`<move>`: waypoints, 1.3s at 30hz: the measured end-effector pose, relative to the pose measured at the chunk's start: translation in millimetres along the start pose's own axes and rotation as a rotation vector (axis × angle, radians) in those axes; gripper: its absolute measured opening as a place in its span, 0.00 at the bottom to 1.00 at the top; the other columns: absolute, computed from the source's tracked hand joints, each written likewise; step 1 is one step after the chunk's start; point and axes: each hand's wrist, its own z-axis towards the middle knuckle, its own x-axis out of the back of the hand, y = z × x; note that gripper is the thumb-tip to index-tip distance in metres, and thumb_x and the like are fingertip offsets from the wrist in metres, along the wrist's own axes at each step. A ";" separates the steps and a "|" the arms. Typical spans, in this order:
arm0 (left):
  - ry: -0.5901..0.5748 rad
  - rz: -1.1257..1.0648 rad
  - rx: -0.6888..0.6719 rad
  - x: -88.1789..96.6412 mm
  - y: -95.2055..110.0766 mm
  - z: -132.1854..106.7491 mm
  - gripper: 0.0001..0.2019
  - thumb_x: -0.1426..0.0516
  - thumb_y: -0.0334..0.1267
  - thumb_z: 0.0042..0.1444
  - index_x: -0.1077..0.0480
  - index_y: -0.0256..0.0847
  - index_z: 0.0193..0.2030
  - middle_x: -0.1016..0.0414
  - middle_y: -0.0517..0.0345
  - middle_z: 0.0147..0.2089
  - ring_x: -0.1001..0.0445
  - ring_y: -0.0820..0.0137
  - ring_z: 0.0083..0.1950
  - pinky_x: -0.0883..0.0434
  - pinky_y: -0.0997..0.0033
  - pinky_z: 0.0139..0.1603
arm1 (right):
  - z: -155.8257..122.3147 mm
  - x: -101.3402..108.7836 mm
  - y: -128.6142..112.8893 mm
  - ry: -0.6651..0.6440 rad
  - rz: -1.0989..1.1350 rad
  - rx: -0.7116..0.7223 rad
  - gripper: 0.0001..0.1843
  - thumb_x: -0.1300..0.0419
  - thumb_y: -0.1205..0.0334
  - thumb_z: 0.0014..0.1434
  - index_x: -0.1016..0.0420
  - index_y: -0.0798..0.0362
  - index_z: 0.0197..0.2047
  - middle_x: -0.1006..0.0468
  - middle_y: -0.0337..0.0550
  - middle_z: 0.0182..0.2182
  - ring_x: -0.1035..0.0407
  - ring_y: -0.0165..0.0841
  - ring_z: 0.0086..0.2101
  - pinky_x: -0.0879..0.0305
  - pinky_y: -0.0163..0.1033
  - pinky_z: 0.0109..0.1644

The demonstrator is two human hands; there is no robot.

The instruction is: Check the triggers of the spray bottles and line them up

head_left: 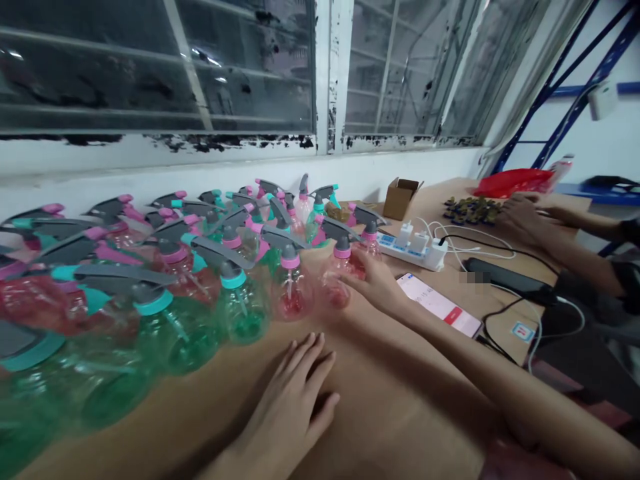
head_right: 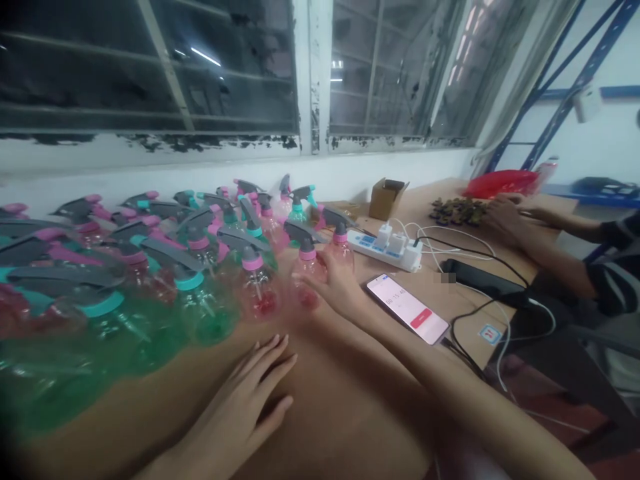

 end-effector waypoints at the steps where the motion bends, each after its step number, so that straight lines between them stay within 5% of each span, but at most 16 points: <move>1: 0.010 0.003 -0.002 -0.9 -0.9 -0.6 0.20 0.46 0.39 0.61 0.35 0.38 0.59 0.38 0.45 0.65 0.38 0.54 0.64 0.35 0.48 0.59 | 2.4 -1.2 -0.1 -0.009 -0.003 0.003 0.23 0.39 0.48 0.55 0.32 0.54 0.49 0.23 0.51 0.44 0.28 0.43 0.43 0.33 0.49 0.47; 10: 0.066 -0.007 -0.039 -6.7 -5.3 -4.2 0.21 0.46 0.39 0.60 0.36 0.38 0.60 0.40 0.45 0.66 0.39 0.53 0.64 0.35 0.49 0.60 | 7.0 -7.4 -4.1 0.004 -0.068 -0.028 0.25 0.40 0.47 0.55 0.29 0.54 0.50 0.23 0.54 0.45 0.30 0.47 0.46 0.36 0.56 0.50; 16: 0.067 -0.018 -0.038 -8.8 -6.7 -5.1 0.22 0.45 0.39 0.61 0.37 0.39 0.61 0.41 0.46 0.67 0.39 0.53 0.65 0.34 0.48 0.59 | -8.1 3.7 -7.1 0.064 -0.027 -0.053 0.29 0.39 0.47 0.55 0.33 0.53 0.56 0.28 0.55 0.54 0.29 0.45 0.46 0.29 0.49 0.43; 19: 0.063 -0.017 -0.037 -9.1 -7.2 -4.5 0.22 0.45 0.39 0.60 0.37 0.40 0.61 0.40 0.46 0.66 0.38 0.54 0.64 0.34 0.48 0.58 | -14.9 21.7 -2.2 0.137 -0.011 -0.100 0.21 0.44 0.45 0.59 0.27 0.53 0.46 0.21 0.51 0.43 0.26 0.40 0.36 0.29 0.44 0.37; 23: 0.060 -0.025 -0.025 -8.9 -8.0 -3.8 0.22 0.45 0.39 0.60 0.37 0.41 0.61 0.39 0.47 0.66 0.37 0.53 0.64 0.34 0.48 0.59 | -9.6 40.4 16.4 0.282 -0.067 -0.196 0.23 0.44 0.42 0.57 0.26 0.55 0.37 0.22 0.50 0.34 0.28 0.41 0.33 0.32 0.50 0.40; 29: 0.076 -0.041 -0.024 -5.8 -8.2 -2.7 0.21 0.46 0.39 0.60 0.36 0.42 0.60 0.37 0.49 0.65 0.37 0.55 0.64 0.34 0.50 0.59 | 20.2 29.5 38.6 0.262 -0.065 -0.231 0.29 0.34 0.49 0.51 0.31 0.56 0.52 0.28 0.55 0.50 0.33 0.48 0.49 0.34 0.55 0.50; 32: 0.065 -0.035 -0.021 -3.6 -7.9 -2.2 0.21 0.46 0.39 0.60 0.36 0.42 0.60 0.36 0.48 0.64 0.36 0.55 0.63 0.34 0.49 0.59 | 34.8 22.3 39.3 0.203 -0.017 -0.240 0.18 0.42 0.58 0.62 0.33 0.55 0.54 0.29 0.48 0.51 0.30 0.39 0.46 0.30 0.50 0.47; 39: 0.048 -0.034 -0.015 0.0 -5.1 -1.4 0.18 0.46 0.38 0.61 0.34 0.40 0.58 0.35 0.46 0.63 0.34 0.54 0.62 0.33 0.47 0.57 | 43.4 28.8 27.5 0.245 0.019 -0.306 0.17 0.43 0.58 0.63 0.32 0.55 0.54 0.29 0.47 0.51 0.29 0.39 0.45 0.30 0.49 0.47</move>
